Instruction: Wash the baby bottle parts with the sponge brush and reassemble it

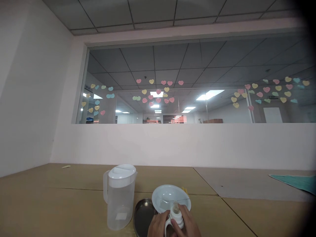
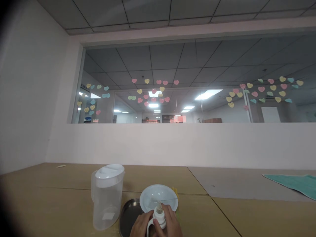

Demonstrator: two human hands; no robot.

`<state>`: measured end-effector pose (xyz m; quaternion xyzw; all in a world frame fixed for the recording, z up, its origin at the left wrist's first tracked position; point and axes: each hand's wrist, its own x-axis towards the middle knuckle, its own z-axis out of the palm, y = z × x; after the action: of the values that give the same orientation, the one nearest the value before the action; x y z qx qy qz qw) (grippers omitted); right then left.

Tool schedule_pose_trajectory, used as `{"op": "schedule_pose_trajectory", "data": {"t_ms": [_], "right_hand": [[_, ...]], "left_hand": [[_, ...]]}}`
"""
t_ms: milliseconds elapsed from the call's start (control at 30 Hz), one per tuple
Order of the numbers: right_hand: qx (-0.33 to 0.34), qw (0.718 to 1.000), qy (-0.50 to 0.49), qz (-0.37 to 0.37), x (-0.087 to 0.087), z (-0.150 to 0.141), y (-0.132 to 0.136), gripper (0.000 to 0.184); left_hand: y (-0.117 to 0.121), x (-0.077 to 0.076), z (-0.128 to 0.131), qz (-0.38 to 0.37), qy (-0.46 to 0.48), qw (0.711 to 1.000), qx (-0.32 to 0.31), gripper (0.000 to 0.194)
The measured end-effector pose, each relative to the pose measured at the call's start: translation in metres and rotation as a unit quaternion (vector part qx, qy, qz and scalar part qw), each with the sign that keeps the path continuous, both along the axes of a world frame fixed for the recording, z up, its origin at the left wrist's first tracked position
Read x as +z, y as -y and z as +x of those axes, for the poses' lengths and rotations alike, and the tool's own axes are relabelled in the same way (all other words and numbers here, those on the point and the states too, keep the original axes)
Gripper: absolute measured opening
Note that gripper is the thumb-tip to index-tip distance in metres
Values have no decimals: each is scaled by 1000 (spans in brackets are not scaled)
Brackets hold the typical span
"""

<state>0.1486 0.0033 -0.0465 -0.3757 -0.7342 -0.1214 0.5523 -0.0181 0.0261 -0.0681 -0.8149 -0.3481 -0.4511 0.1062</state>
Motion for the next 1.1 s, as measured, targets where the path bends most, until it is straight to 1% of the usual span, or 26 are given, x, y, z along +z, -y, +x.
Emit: {"op": "schedule_pose_trajectory", "data": {"t_ms": [133, 267, 400, 533, 600, 700, 833, 933, 1100], "right_hand": [[-1, 1000, 4, 27, 2, 1, 0, 36], [-3, 999, 3, 33, -1, 2, -3, 38], [1, 999, -21, 24, -3, 1, -4, 38], [-2, 1000, -22, 1, -1, 0, -1, 36], [6, 1000, -7, -4, 2, 1, 0, 34], [12, 1000, -1, -11, 3, 1, 1, 33], [11, 999, 9, -34, 2, 1, 2, 34], [14, 999, 6, -31, 1, 1, 3, 35], [18, 999, -5, -30, 4, 0, 7, 33]], "left_hand": [[-1, 3, -4, 9, -37, 999, -13, 48], [-5, -3, 1, 37, 6, 999, 11, 44], [-7, -7, 5, 30, 4, 1000, 3, 44], [-4, -2, 1, 15, -5, 1000, 3, 46], [-2, 1, -2, 19, -21, 1000, -7, 47], [-1, 3, -4, 32, -20, 999, -8, 47], [0, 0, 0, 25, -2, 1000, -4, 47], [3, 2, 2, 21, 25, 999, 4, 48], [10, 14, -3, 24, -32, 999, -30, 50]]}}
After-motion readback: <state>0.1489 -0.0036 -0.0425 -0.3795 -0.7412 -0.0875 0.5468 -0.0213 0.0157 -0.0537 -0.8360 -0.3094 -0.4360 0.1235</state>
